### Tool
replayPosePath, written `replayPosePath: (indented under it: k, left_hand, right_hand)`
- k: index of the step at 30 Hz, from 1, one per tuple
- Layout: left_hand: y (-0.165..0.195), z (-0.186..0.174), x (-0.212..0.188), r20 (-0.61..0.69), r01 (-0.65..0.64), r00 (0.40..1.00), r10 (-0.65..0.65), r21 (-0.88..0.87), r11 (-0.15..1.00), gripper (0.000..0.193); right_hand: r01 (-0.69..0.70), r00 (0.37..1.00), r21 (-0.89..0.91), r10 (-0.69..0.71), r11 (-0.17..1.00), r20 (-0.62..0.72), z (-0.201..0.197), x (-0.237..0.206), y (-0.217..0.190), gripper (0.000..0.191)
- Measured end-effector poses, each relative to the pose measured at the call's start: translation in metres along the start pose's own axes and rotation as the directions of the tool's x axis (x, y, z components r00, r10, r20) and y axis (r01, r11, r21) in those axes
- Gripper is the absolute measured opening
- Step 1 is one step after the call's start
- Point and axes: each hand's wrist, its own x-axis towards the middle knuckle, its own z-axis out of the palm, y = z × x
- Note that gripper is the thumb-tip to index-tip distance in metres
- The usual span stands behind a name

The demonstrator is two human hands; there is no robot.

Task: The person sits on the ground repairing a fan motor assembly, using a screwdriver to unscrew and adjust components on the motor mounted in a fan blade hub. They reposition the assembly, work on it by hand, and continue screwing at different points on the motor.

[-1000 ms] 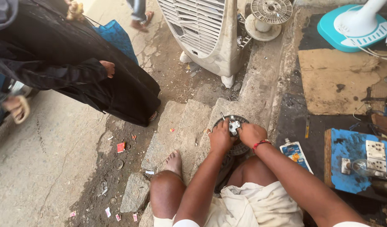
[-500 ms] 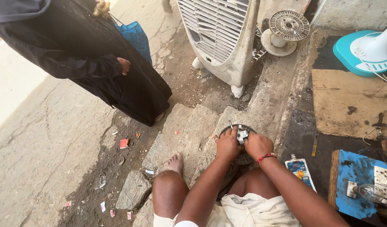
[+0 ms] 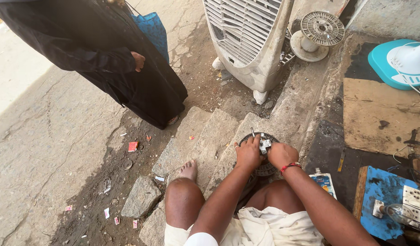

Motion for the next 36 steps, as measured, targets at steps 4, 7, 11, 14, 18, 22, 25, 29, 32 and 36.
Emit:
replayPosePath:
  k: [4, 7, 11, 14, 18, 22, 25, 29, 32, 36]
  left_hand:
    - [0.001, 0.0, 0.001, 0.021, -0.001, 1.0, 0.001, 0.02, 1.0, 0.101]
    - [0.001, -0.003, 0.002, 0.017, -0.001, 1.0, 0.001, 0.025, 1.0, 0.1]
    - [0.001, -0.005, 0.0, 0.034, -0.001, 0.999, 0.001, 0.025, 1.0, 0.1]
    - [0.001, -0.005, -0.001, 0.039, 0.004, 0.999, -0.005, 0.017, 1.0, 0.099]
    - [0.001, -0.005, -0.001, 0.028, -0.009, 1.0, 0.009, 0.019, 1.0, 0.099]
    - [0.0, -0.004, -0.001, 0.014, 0.001, 1.0, -0.002, 0.01, 1.0, 0.097]
    - [0.0, -0.004, -0.001, 0.009, -0.001, 1.0, 0.001, 0.007, 1.0, 0.098]
    - [-0.002, 0.0, 0.0, 0.007, -0.013, 1.0, 0.013, 0.018, 1.0, 0.1]
    - [-0.003, 0.003, 0.0, 0.011, -0.011, 1.0, 0.011, 0.037, 0.999, 0.098]
    - [-0.002, 0.002, 0.0, 0.003, -0.019, 1.0, 0.019, 0.033, 0.999, 0.098]
  right_hand:
    - [0.029, 0.999, 0.02, -0.028, 0.999, -0.041, 0.0, -0.002, 0.0, 0.023]
    - [0.0, 0.999, 0.063, 0.002, 0.998, -0.037, -0.003, -0.005, -0.001, 0.024]
    - [-0.061, 0.998, 0.082, 0.064, 0.995, -0.025, -0.006, -0.007, -0.001, 0.03]
    - [-0.071, 0.996, 0.056, 0.069, 0.996, 0.049, -0.005, -0.006, 0.0, 0.031]
    - [-0.032, 0.999, 0.044, 0.031, 0.999, 0.02, -0.002, -0.002, 0.001, 0.028]
    - [-0.005, 1.0, 0.034, 0.005, 0.999, -0.017, 0.0, -0.001, -0.003, 0.023]
    - [0.008, 0.998, 0.051, -0.005, 0.999, -0.057, 0.001, -0.005, -0.004, 0.021]
    - [-0.029, 0.992, 0.153, 0.048, 0.988, -0.119, -0.002, -0.012, -0.005, 0.024]
    - [-0.026, 0.995, 0.082, 0.033, 0.996, -0.091, -0.005, -0.013, -0.004, 0.031]
    - [-0.051, 0.999, 0.057, 0.051, 0.997, -0.009, -0.008, -0.008, -0.005, 0.031]
